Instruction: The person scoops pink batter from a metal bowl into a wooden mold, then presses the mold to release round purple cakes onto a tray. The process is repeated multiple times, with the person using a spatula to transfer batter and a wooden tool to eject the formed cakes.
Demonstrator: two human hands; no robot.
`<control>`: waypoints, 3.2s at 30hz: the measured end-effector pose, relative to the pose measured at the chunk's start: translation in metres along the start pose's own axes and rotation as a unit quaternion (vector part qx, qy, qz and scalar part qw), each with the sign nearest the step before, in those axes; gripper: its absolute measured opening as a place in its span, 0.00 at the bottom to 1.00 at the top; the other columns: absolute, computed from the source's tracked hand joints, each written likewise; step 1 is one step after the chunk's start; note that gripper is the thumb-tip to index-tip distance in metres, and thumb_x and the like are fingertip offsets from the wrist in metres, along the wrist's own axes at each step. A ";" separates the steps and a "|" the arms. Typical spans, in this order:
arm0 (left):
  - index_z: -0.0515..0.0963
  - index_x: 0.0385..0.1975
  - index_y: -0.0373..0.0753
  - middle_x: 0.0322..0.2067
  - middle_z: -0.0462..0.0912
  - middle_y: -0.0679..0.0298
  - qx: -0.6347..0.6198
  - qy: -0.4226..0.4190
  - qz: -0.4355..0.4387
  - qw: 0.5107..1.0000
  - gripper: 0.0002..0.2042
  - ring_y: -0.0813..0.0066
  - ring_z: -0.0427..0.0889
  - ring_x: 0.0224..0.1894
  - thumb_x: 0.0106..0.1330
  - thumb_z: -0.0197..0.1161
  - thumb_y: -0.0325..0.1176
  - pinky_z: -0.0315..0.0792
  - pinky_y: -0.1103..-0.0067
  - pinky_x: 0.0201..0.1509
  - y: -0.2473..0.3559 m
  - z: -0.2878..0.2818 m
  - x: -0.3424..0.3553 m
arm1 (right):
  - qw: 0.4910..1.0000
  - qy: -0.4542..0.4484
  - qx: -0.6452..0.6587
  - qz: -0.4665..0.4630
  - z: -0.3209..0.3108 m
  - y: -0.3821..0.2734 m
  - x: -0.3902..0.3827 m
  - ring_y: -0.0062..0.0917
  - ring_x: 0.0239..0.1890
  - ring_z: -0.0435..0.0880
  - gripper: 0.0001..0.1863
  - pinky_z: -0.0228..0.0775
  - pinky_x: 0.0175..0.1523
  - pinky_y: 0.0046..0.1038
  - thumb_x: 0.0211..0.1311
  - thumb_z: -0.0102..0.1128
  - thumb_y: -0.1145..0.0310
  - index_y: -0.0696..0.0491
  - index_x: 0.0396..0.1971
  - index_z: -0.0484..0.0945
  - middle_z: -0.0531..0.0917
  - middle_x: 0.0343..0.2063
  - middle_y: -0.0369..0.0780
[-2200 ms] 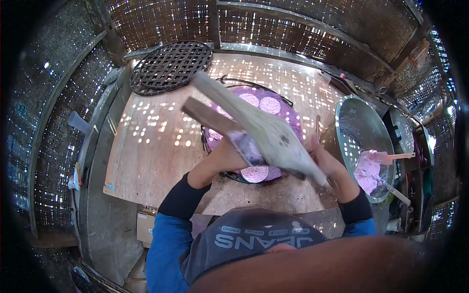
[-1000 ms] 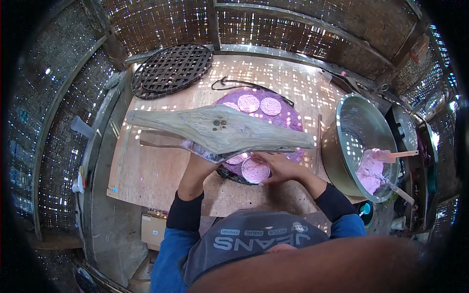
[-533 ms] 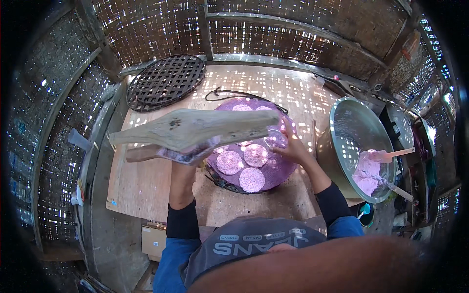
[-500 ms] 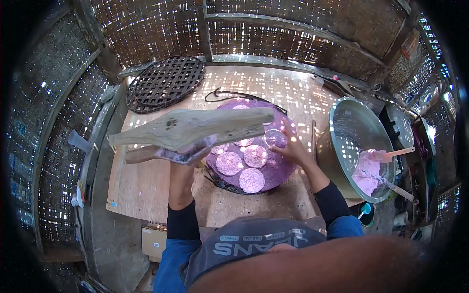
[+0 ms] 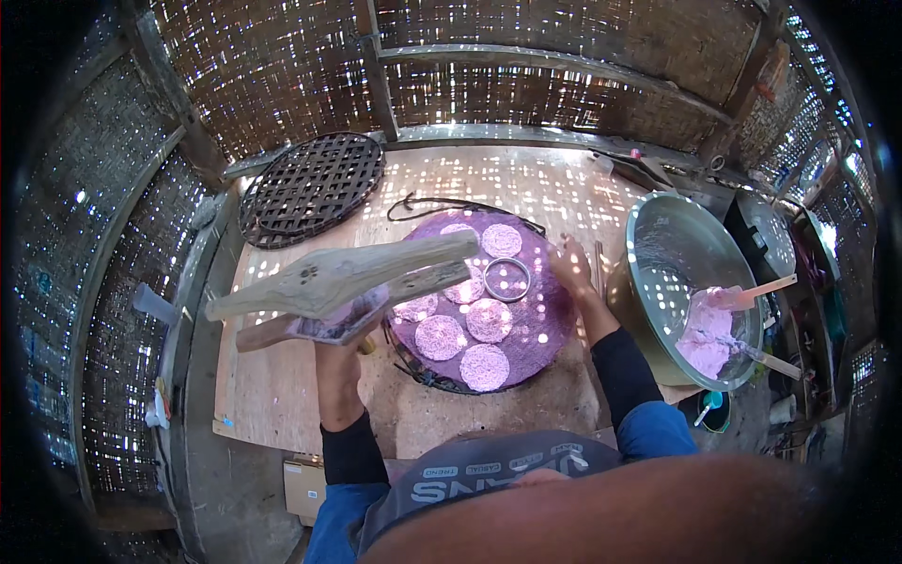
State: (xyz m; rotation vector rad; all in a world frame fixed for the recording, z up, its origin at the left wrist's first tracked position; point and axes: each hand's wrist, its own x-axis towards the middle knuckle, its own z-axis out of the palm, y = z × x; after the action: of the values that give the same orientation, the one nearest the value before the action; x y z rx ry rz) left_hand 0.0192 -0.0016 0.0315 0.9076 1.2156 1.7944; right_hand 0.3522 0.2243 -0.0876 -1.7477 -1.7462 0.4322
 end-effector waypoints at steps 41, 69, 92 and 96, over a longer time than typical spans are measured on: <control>0.74 0.40 0.35 0.35 0.79 0.65 0.062 -0.088 0.002 0.994 0.17 0.76 0.78 0.37 0.49 0.66 0.21 0.72 0.82 0.40 0.017 0.020 0.000 | 0.712 -0.411 0.483 0.300 -0.064 -0.027 -0.221 0.25 0.45 0.76 0.22 0.67 0.53 0.28 0.63 0.50 0.62 0.59 0.52 0.65 0.75 0.45 0.43; 0.69 0.43 0.40 0.31 0.71 0.64 -0.543 -0.333 -0.096 0.765 0.23 0.64 0.69 0.44 0.64 0.43 0.54 0.67 0.70 0.49 -0.060 0.077 0.104 | 0.693 -0.638 0.297 0.156 -0.111 -0.139 -0.067 0.18 0.17 0.75 0.33 0.67 0.20 0.19 0.60 0.33 0.36 0.53 0.36 0.71 0.76 0.22 0.35; 0.71 0.20 0.44 0.19 0.71 0.68 -0.547 -0.197 -0.152 0.800 0.17 0.70 0.71 0.31 0.66 0.43 0.46 0.69 0.76 0.38 -0.099 0.060 0.085 | 0.759 -0.634 0.075 0.125 -0.098 -0.133 -0.050 0.21 0.14 0.72 0.38 0.63 0.18 0.26 0.59 0.29 0.34 0.57 0.27 0.75 0.73 0.15 0.38; 0.70 0.19 0.45 0.17 0.69 0.70 -0.552 -0.192 -0.138 0.800 0.17 0.72 0.71 0.29 0.67 0.43 0.46 0.68 0.77 0.35 -0.105 0.067 0.090 | 0.818 -0.565 -0.041 0.099 -0.104 -0.138 -0.044 0.24 0.16 0.74 0.42 0.66 0.21 0.27 0.54 0.33 0.29 0.58 0.17 0.75 0.74 0.13 0.40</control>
State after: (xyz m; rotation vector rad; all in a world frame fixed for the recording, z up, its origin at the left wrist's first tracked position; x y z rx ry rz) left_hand 0.0580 0.1306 -0.0367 0.3161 -0.0720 1.5752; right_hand 0.3078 0.1518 0.0687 -1.8536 -2.3123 1.8001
